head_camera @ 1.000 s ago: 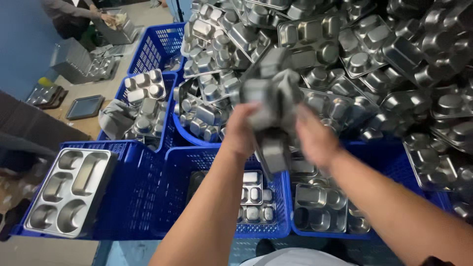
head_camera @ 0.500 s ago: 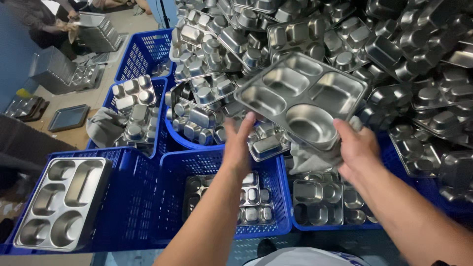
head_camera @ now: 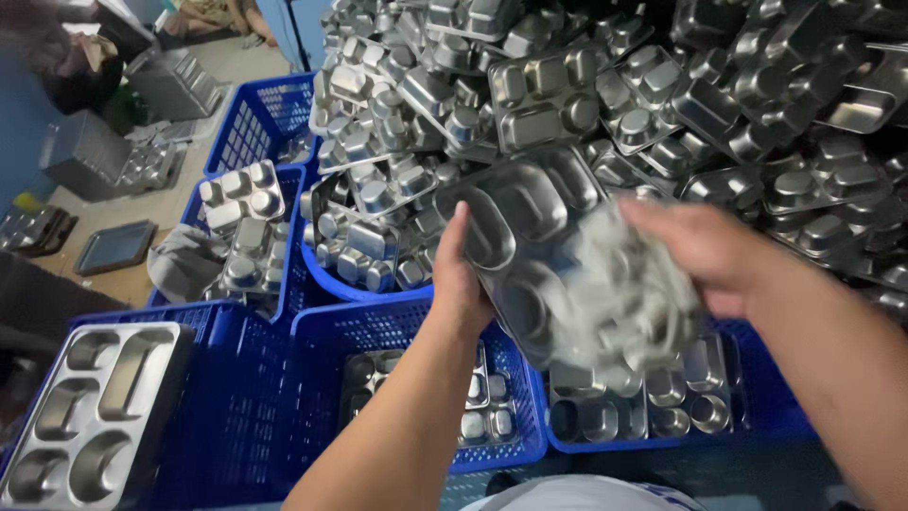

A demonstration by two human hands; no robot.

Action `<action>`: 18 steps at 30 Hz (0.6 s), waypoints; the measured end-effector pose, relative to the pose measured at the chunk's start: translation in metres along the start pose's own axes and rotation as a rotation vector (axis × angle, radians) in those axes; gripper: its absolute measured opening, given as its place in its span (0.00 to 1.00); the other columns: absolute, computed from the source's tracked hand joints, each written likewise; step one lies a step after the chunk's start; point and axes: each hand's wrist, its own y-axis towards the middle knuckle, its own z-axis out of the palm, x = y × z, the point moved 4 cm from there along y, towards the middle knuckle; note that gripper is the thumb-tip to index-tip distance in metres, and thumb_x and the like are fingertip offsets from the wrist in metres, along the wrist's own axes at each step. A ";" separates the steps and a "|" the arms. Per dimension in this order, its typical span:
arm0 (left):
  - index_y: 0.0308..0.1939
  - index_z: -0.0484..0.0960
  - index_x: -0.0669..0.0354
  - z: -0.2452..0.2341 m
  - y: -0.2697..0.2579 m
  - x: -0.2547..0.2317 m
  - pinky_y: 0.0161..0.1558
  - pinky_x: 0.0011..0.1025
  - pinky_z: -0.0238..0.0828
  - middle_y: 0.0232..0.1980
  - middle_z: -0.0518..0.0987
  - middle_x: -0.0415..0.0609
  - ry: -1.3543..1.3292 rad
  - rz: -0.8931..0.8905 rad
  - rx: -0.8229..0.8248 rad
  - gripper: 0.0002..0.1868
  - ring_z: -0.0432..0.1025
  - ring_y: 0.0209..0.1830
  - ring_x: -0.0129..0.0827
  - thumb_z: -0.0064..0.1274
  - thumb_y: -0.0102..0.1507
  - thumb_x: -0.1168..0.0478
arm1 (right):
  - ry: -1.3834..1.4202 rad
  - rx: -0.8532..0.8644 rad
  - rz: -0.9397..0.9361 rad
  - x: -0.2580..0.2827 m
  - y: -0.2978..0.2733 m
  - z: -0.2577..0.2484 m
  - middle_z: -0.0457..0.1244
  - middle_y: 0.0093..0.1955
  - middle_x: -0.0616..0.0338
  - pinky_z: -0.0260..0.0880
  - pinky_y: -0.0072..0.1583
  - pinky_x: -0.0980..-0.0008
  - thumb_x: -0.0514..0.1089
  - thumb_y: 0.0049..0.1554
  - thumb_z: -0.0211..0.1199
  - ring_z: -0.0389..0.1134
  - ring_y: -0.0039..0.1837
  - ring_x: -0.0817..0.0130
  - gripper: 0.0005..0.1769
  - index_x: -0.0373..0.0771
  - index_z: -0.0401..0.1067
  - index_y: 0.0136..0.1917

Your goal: The person repeatedly picks up stainless steel compartmentalized trays from a large pile, wipes each one with a cloth, and places it into a blue plastic crate. The process is continuous and repetitive throughout the clip.

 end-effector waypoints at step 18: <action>0.55 0.79 0.62 0.043 0.012 0.025 0.55 0.35 0.72 0.51 0.80 0.49 0.542 0.173 0.211 0.23 0.74 0.49 0.33 0.53 0.69 0.45 | -1.326 0.075 -0.515 0.036 0.006 0.051 0.70 0.53 0.51 0.73 0.59 0.56 0.54 0.49 0.71 0.71 0.58 0.55 0.24 0.39 0.76 0.54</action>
